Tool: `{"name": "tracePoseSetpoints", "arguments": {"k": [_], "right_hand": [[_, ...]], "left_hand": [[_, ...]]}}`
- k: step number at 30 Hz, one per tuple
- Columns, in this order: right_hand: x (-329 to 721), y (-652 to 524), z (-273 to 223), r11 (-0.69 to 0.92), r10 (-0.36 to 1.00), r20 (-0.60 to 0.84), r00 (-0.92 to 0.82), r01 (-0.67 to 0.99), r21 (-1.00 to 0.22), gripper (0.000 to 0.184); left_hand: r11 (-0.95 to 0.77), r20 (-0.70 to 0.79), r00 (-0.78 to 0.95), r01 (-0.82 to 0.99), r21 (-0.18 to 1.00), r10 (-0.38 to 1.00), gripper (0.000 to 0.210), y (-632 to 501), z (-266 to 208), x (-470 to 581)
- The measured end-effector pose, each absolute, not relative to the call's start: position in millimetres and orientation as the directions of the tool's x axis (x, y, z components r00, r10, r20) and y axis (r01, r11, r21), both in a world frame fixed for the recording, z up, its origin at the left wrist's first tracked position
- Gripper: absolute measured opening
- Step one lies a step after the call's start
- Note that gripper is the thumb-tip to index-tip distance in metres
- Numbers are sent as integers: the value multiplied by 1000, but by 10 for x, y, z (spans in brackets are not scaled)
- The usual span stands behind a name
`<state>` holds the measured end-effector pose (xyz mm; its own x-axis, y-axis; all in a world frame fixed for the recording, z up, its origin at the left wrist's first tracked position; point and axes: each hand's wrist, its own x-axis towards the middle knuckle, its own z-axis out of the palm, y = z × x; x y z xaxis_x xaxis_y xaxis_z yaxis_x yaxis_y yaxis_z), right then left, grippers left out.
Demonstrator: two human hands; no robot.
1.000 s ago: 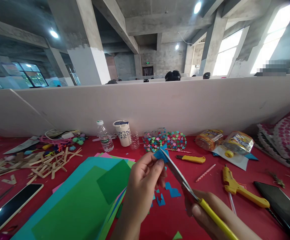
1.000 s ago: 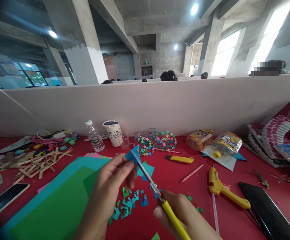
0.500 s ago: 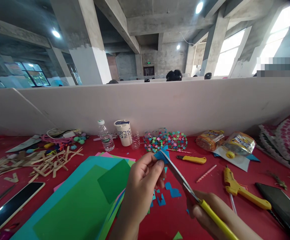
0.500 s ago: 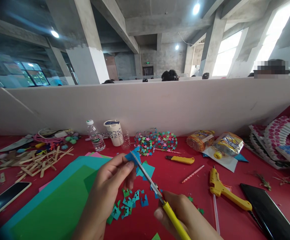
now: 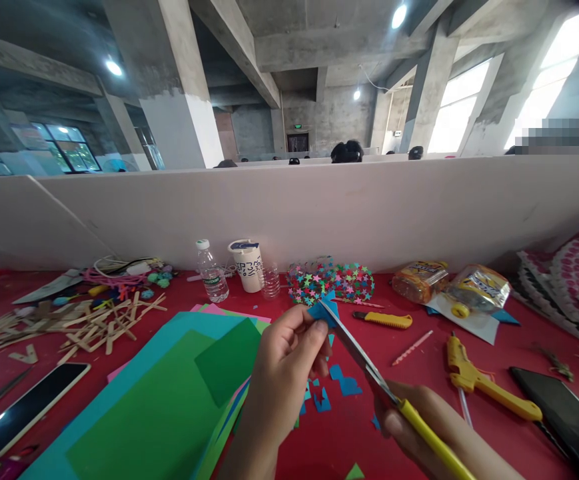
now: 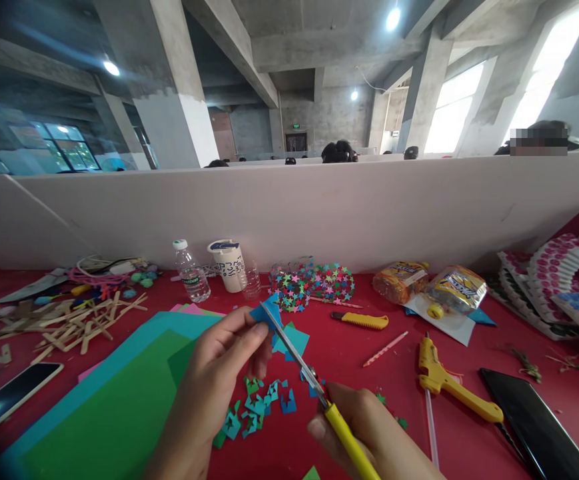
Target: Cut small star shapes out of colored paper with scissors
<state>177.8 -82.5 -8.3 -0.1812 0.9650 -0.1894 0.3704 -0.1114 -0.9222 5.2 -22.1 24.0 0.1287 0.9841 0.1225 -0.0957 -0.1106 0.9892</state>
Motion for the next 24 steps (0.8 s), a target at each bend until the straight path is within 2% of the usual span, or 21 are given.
{"name": "tracePoseSetpoints", "arguments": {"k": [4,10,14,17,21,24], "right_hand": [[1778,-811,-104,-24,974,-111,-198,395,-918,72],[1819,-792,-284,-16,982,-86,-166,385,-923,77],[1910,-768,-391,27,984,-52,-168,438,-898,71],[1975,-782,-429,2,979,-97,-178,486,-874,66],[2010,-843,-458,-94,966,-200,-164,497,-863,71],[2007,-885,-450,-119,956,-223,-192,440,-890,72]], "left_hand": [[-109,121,133,-95,989,984,21,-220,244,59],[-97,111,145,-95,991,983,20,-211,236,42],[-170,174,180,-36,985,968,23,-161,204,-37],[-233,232,113,-9,972,966,21,-129,197,-74],[-201,204,48,-52,978,978,19,-144,228,-43],[-176,178,23,-83,981,984,17,-177,256,2]]}}
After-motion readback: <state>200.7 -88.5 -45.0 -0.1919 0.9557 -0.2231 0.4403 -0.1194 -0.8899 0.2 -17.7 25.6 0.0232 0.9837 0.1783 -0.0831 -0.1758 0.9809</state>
